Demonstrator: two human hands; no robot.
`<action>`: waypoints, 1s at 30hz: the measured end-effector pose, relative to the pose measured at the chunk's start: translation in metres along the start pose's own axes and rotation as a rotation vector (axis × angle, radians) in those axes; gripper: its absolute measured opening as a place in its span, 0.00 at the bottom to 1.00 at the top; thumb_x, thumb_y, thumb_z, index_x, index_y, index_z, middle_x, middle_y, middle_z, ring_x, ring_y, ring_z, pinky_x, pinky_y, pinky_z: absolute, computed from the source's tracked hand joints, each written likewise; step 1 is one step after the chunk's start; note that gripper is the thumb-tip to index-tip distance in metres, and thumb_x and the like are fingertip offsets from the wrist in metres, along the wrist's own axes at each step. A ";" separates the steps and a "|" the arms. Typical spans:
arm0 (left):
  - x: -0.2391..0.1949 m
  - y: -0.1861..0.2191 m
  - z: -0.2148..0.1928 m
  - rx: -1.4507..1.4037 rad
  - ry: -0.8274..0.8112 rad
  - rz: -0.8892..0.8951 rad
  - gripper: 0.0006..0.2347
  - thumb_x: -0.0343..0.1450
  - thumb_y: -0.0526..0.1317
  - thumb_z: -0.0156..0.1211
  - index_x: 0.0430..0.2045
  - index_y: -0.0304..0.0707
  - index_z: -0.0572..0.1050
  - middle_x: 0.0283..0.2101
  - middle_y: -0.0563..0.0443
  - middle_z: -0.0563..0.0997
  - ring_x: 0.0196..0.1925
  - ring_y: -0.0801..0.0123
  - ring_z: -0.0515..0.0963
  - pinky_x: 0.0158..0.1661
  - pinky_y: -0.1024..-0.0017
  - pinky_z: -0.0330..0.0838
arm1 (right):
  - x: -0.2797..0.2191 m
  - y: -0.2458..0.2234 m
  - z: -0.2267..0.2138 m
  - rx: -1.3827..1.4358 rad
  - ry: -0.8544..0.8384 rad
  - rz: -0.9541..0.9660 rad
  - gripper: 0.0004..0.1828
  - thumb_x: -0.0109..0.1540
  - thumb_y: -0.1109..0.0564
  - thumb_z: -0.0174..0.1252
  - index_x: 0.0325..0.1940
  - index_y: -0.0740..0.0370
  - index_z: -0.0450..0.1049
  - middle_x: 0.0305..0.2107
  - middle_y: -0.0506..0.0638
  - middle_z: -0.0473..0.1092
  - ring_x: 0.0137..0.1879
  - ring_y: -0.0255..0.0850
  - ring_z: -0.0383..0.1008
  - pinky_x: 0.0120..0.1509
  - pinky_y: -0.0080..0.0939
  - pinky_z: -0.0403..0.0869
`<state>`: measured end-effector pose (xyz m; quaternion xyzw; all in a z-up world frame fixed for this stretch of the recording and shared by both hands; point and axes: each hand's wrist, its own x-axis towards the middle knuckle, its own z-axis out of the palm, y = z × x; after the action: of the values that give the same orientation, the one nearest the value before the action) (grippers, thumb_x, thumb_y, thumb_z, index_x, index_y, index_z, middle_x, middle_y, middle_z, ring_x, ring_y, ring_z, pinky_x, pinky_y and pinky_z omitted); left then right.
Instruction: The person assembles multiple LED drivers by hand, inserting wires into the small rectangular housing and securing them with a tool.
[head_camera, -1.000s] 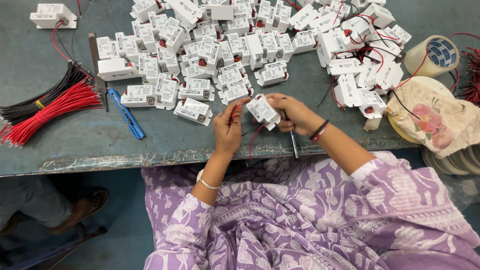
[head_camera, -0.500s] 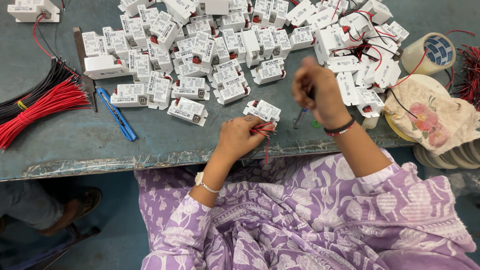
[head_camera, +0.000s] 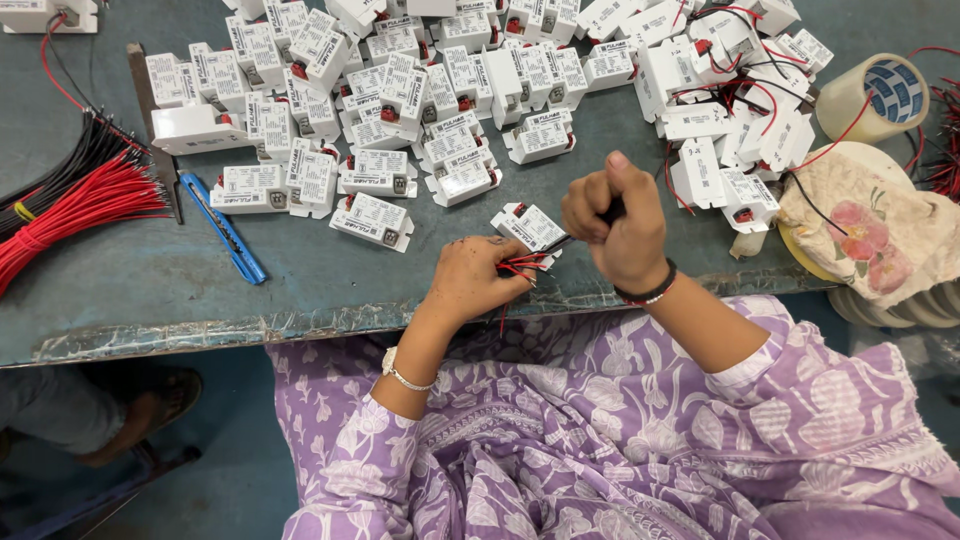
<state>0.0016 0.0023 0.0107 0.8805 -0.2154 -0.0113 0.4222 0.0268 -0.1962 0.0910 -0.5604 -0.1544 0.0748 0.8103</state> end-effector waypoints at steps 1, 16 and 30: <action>0.000 0.001 0.000 -0.005 0.006 0.005 0.12 0.62 0.50 0.64 0.30 0.48 0.84 0.28 0.51 0.83 0.34 0.55 0.83 0.35 0.58 0.74 | 0.000 0.001 0.000 -0.006 -0.003 -0.005 0.32 0.74 0.40 0.39 0.20 0.56 0.45 0.13 0.47 0.49 0.20 0.34 0.44 0.26 0.40 0.49; 0.001 0.005 -0.001 0.008 -0.105 -0.083 0.11 0.67 0.47 0.60 0.37 0.46 0.84 0.30 0.46 0.83 0.33 0.49 0.83 0.35 0.54 0.74 | 0.008 0.012 0.009 -0.160 -0.136 0.012 0.33 0.73 0.39 0.40 0.20 0.58 0.44 0.13 0.46 0.48 0.22 0.33 0.43 0.28 0.40 0.47; -0.037 0.043 0.015 -0.026 -0.115 0.084 0.09 0.70 0.42 0.57 0.41 0.44 0.74 0.36 0.45 0.83 0.41 0.47 0.82 0.38 0.52 0.73 | 0.018 -0.006 -0.030 0.268 -0.058 0.120 0.33 0.72 0.35 0.41 0.21 0.55 0.47 0.12 0.44 0.47 0.19 0.34 0.43 0.24 0.39 0.47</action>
<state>-0.0508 -0.0182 0.0266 0.8630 -0.2759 -0.0471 0.4206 0.0534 -0.2191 0.0897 -0.4528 -0.1324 0.1591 0.8672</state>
